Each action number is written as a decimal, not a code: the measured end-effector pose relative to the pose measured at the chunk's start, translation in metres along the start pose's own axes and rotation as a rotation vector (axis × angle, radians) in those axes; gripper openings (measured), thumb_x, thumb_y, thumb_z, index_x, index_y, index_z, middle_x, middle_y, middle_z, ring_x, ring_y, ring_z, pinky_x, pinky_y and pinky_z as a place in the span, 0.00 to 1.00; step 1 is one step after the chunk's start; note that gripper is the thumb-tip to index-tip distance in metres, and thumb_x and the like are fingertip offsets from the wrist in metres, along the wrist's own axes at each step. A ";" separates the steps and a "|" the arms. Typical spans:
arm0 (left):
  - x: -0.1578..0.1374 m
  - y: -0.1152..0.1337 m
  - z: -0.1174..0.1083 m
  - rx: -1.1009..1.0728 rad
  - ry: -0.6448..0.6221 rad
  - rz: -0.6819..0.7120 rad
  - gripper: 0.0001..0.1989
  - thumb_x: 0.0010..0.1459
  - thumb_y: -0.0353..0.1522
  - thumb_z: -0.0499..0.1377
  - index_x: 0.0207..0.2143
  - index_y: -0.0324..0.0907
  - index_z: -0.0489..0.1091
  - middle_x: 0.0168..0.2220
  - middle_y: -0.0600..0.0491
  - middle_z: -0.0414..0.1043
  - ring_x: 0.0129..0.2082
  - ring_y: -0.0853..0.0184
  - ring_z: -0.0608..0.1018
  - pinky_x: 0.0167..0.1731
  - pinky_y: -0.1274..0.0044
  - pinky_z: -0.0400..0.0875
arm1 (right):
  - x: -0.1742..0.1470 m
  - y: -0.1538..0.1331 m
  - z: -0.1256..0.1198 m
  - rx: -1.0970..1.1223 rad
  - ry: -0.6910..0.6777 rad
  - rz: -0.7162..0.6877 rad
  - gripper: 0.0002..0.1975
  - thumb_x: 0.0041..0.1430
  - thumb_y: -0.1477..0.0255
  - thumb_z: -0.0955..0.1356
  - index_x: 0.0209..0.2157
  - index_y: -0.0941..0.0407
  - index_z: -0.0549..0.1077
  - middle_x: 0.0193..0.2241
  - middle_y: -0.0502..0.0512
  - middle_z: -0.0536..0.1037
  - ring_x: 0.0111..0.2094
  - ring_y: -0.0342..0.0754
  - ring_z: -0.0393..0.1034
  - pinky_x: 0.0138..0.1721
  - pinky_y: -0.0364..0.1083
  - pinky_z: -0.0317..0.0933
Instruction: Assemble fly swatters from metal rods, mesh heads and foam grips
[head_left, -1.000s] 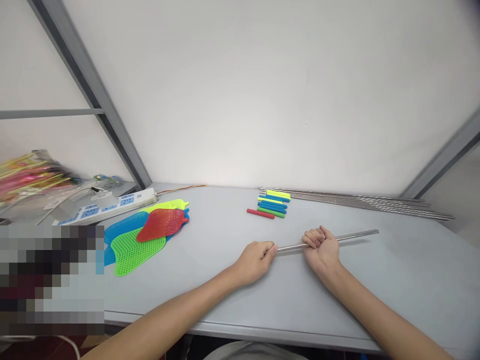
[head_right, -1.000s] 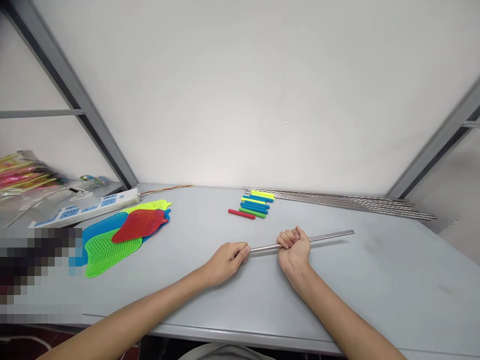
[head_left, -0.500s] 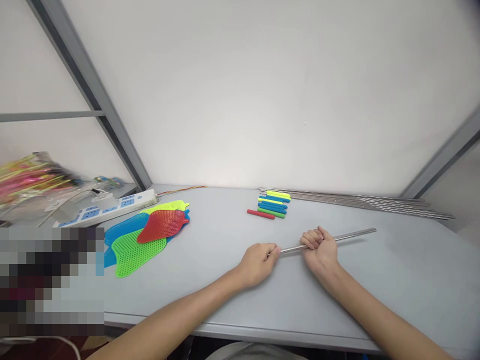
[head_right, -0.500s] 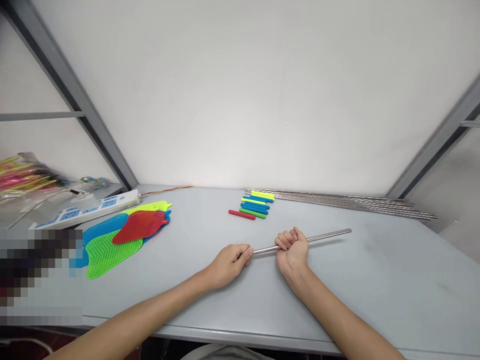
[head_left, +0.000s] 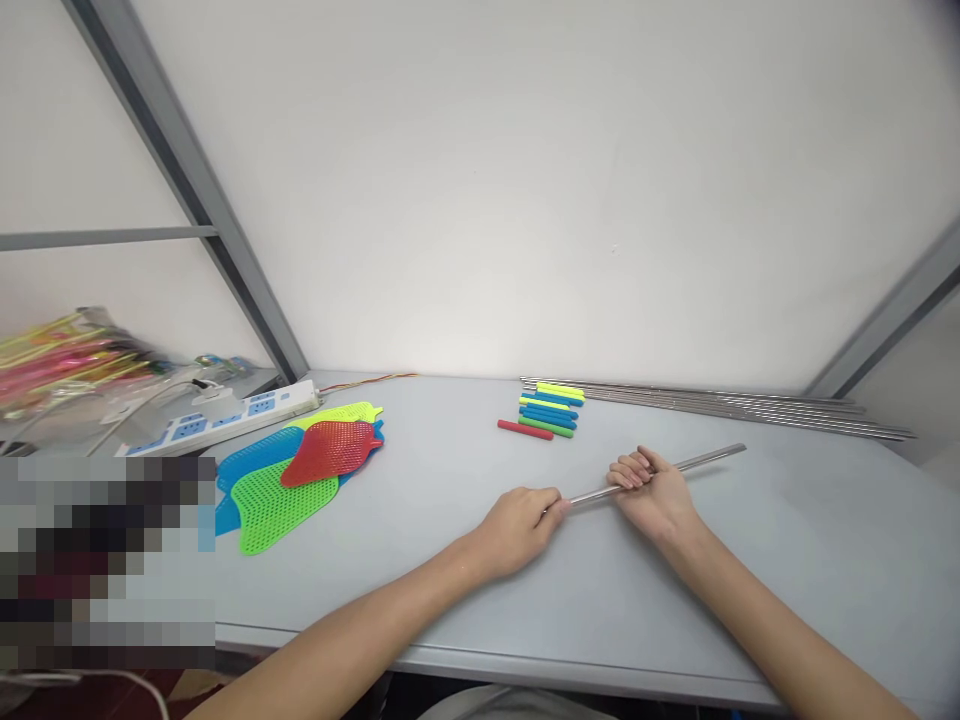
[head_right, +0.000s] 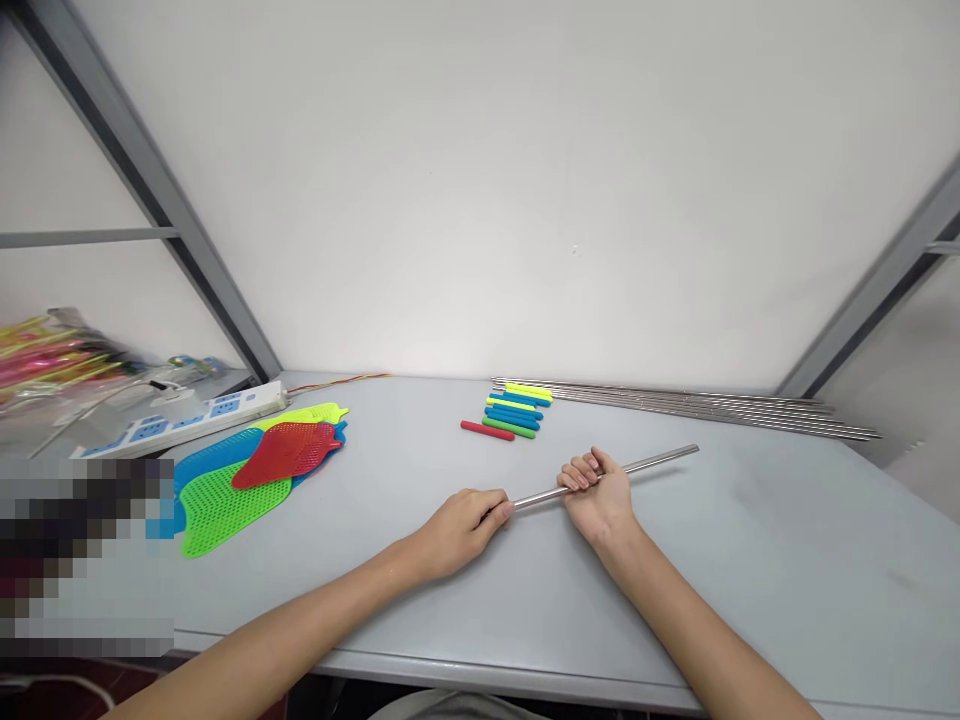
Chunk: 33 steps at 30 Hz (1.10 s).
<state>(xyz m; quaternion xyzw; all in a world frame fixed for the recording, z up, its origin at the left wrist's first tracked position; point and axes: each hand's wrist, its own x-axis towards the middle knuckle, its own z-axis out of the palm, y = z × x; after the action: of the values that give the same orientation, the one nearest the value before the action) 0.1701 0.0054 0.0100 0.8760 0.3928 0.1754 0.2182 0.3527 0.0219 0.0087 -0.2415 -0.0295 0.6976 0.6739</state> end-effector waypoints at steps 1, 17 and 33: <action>0.000 0.000 -0.002 -0.005 -0.001 -0.002 0.16 0.57 0.37 0.37 0.24 0.40 0.59 0.22 0.56 0.63 0.22 0.72 0.64 0.25 0.80 0.56 | 0.001 -0.001 0.000 -0.007 -0.009 0.002 0.12 0.49 0.77 0.56 0.16 0.57 0.46 0.11 0.43 0.45 0.11 0.36 0.44 0.12 0.37 0.46; -0.003 0.002 -0.011 -0.041 0.002 -0.013 0.14 0.56 0.37 0.39 0.29 0.41 0.61 0.25 0.55 0.64 0.25 0.71 0.65 0.24 0.80 0.57 | 0.014 -0.018 -0.007 -0.046 -0.014 -0.048 0.11 0.47 0.78 0.57 0.16 0.57 0.48 0.11 0.43 0.47 0.11 0.36 0.45 0.12 0.38 0.46; -0.004 0.003 -0.012 -0.029 0.031 0.015 0.14 0.56 0.36 0.39 0.29 0.41 0.60 0.25 0.55 0.64 0.26 0.71 0.65 0.24 0.81 0.56 | 0.019 -0.037 -0.012 0.100 0.065 -0.032 0.10 0.43 0.80 0.57 0.17 0.56 0.47 0.10 0.43 0.48 0.11 0.37 0.42 0.11 0.38 0.43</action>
<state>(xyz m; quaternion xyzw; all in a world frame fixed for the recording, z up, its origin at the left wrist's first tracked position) 0.1633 0.0033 0.0214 0.8729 0.3869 0.1964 0.2233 0.3919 0.0402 0.0055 -0.2295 0.0234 0.6791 0.6968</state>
